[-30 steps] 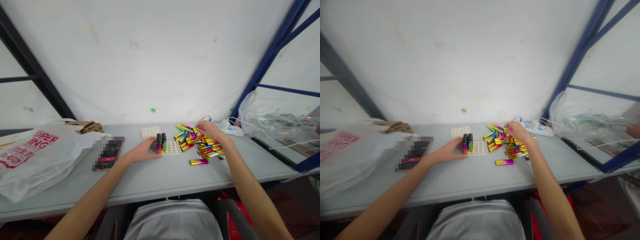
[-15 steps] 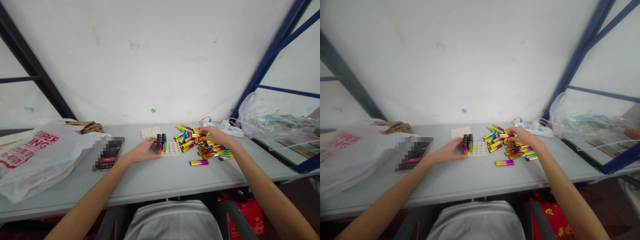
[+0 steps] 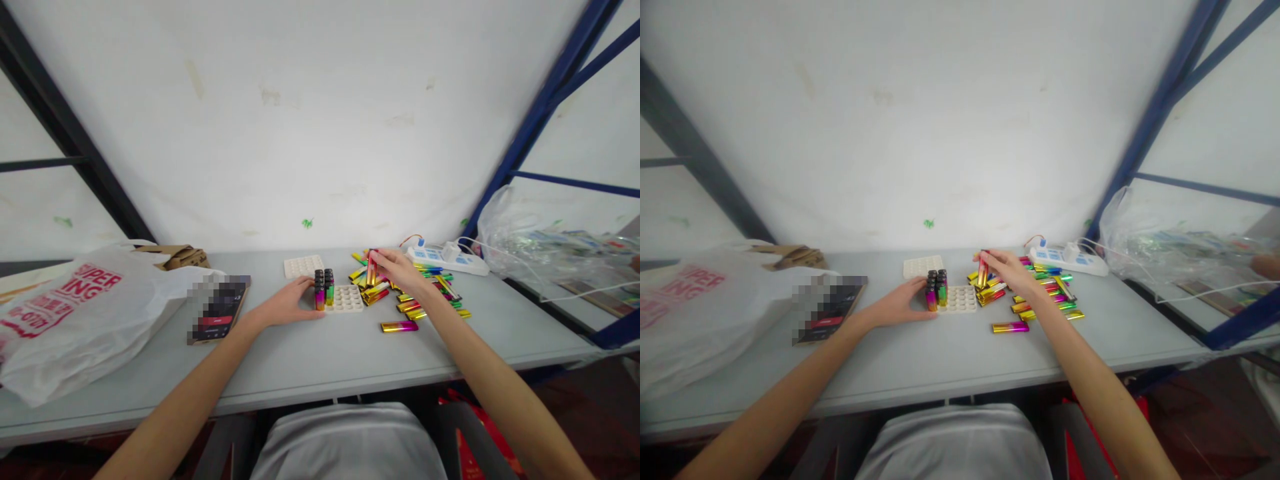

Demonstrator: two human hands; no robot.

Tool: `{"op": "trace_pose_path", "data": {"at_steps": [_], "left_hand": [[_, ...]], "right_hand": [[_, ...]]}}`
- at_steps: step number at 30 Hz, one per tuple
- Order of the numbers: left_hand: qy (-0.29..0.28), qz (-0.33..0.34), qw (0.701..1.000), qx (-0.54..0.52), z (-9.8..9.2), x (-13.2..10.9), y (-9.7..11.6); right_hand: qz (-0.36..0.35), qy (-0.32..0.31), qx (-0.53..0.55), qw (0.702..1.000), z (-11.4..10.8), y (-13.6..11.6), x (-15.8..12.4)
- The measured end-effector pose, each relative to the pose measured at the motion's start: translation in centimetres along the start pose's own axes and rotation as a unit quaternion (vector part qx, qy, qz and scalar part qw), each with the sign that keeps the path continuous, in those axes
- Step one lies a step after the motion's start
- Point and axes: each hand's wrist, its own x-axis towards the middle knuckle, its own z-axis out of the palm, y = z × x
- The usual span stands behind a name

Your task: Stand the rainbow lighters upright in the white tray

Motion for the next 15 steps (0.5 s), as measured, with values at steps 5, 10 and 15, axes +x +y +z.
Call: {"op": "trace_pose_path", "data": {"at_steps": [5,10,15], "left_hand": [[0.010,0.009,1.000,-0.006,-0.1,-0.1,0.3],[0.010,0.013,1.000,-0.012,0.0,0.0,0.1],[0.007,0.010,1.000,-0.022,0.1,0.0,0.0]], "right_hand": [[0.018,-0.073,0.143,0.987,3.6,-0.9,0.6],[0.036,-0.043,0.112,0.992,6.3,-0.7,0.4],[-0.010,0.063,-0.072,0.995,7.1,1.0,0.1]]}}
